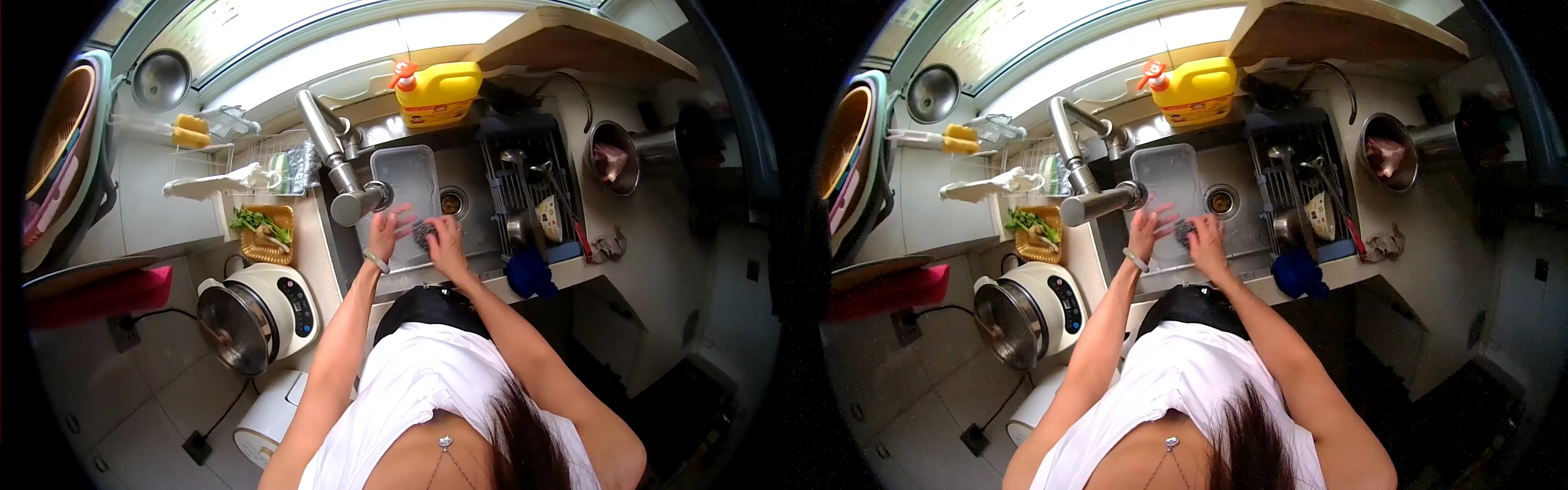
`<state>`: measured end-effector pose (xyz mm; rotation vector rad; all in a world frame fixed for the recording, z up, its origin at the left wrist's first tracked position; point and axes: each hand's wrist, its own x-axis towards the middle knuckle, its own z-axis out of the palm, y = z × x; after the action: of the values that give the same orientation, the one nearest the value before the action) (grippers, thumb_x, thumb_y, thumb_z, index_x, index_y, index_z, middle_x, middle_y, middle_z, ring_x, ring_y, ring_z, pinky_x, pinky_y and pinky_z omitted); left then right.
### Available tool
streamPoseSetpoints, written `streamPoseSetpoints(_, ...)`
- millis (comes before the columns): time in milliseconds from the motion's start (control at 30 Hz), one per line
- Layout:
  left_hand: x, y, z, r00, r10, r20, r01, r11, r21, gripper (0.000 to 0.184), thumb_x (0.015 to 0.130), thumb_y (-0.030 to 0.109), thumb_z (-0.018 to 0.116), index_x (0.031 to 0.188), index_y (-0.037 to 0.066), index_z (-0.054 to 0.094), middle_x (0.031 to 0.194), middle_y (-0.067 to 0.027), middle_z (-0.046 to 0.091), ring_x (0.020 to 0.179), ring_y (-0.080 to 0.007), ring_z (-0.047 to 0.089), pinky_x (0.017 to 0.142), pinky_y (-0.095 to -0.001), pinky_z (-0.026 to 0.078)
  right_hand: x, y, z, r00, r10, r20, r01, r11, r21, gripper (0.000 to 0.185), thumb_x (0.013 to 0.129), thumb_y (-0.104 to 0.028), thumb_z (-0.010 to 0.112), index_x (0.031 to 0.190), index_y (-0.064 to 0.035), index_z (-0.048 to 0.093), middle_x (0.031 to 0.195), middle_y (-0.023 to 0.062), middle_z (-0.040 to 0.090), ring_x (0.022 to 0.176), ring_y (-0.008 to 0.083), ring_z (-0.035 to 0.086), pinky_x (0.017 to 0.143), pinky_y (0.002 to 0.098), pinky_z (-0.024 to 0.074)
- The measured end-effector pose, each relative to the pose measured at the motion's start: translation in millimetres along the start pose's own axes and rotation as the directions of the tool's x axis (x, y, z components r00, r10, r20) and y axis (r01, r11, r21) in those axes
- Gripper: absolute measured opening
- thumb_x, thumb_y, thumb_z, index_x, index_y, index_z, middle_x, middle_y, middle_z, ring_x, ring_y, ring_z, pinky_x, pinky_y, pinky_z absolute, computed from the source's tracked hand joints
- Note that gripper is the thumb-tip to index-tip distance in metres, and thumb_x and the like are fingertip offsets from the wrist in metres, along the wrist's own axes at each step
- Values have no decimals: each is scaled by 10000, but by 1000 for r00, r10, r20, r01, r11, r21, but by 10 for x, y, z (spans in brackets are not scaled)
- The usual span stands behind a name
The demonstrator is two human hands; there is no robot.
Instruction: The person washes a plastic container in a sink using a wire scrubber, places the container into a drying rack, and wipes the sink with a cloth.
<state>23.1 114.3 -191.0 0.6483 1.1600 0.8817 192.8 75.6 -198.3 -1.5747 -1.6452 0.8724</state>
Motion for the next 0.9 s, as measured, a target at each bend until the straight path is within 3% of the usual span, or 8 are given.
streamPoseSetpoints(100, 170, -53, -74, 991, 92, 98, -94, 995, 15, 381, 1013, 134, 399, 1391, 91, 390, 1294, -71, 575, 1089, -186, 600, 878, -279, 474, 129, 286, -113, 990, 66, -123, -71, 997, -38, 311, 791, -62, 647, 1098, -92, 601, 1059, 151, 533, 1011, 370, 497, 898, 439, 397)
streamPoseSetpoints(167, 274, -109, -188, 959, 172, 226, -232, 932, 278, 359, 1004, 125, 424, 1355, 85, 484, 1275, -38, 581, 1081, -124, 556, 934, -251, 404, 145, 316, -191, 973, 162, -167, -158, 987, 36, 280, 809, -96, 654, 1084, -81, 605, 1036, 152, 553, 1002, 361, 516, 895, 432, 402)
streamPoseSetpoints(300, 402, -73, -266, 990, 80, 115, -102, 973, 207, 344, 924, -11, 491, 1250, 44, 589, 1188, -4, 621, 1077, -96, 509, 978, -250, 366, 153, 361, -430, 942, 264, -206, -236, 960, 152, 245, 863, -130, 644, 1094, -53, 621, 1040, 146, 611, 990, 300, 581, 874, 364, 445)
streamPoseSetpoints(367, 444, -2, -353, 975, 178, 137, -206, 952, 228, 354, 902, -7, 533, 1248, 41, 591, 1179, 8, 625, 1088, -113, 530, 978, -265, 383, 114, 565, -474, 938, 271, -216, -243, 959, 146, 263, 879, -133, 643, 1119, -32, 611, 1060, 115, 633, 989, 224, 583, 879, 325, 443)
streamPoseSetpoints(467, 512, -11, -581, 982, 156, 105, -178, 949, 259, 345, 837, -4, 625, 1180, 32, 620, 1147, 15, 630, 1048, -102, 550, 943, -301, 433, 60, 317, -717, 843, 534, -66, -442, 756, 482, 324, 872, -148, 659, 1161, -17, 592, 1074, 86, 638, 966, 171, 578, 888, 294, 441)
streamPoseSetpoints(633, 706, -207, -1029, 998, 50, -38, -32, 919, 394, 357, 805, 25, 694, 1155, 7, 625, 1136, -70, 657, 1041, -155, 581, 951, -315, 431, 20, 208, -796, 812, 583, -33, -438, 644, 627, 303, 896, -160, 643, 1157, -16, 591, 1063, 48, 624, 963, 139, 557, 879, 272, 433)
streamPoseSetpoints(700, 747, -181, -1118, 992, 123, -29, -75, 760, 646, 365, 801, 23, 696, 1157, -6, 622, 1135, -75, 655, 1047, -176, 584, 958, -322, 426, 7, 185, -798, 814, 579, -29, -436, 644, 628, 297, 903, -164, 635, 1154, -13, 591, 1066, 45, 623, 966, 138, 555, 879, 270, 432)
streamPoseSetpoints(900, 560, 80, -986, 982, 165, -89, -59, 722, 690, 338, 813, 51, 641, 1146, -4, 629, 1126, -129, 663, 1064, -222, 596, 956, -326, 428, 46, 78, -754, 842, 538, 48, -412, 583, 700, 306, 909, -180, 634, 1166, -19, 591, 1056, 17, 619, 972, 114, 543, 885, 248, 417)
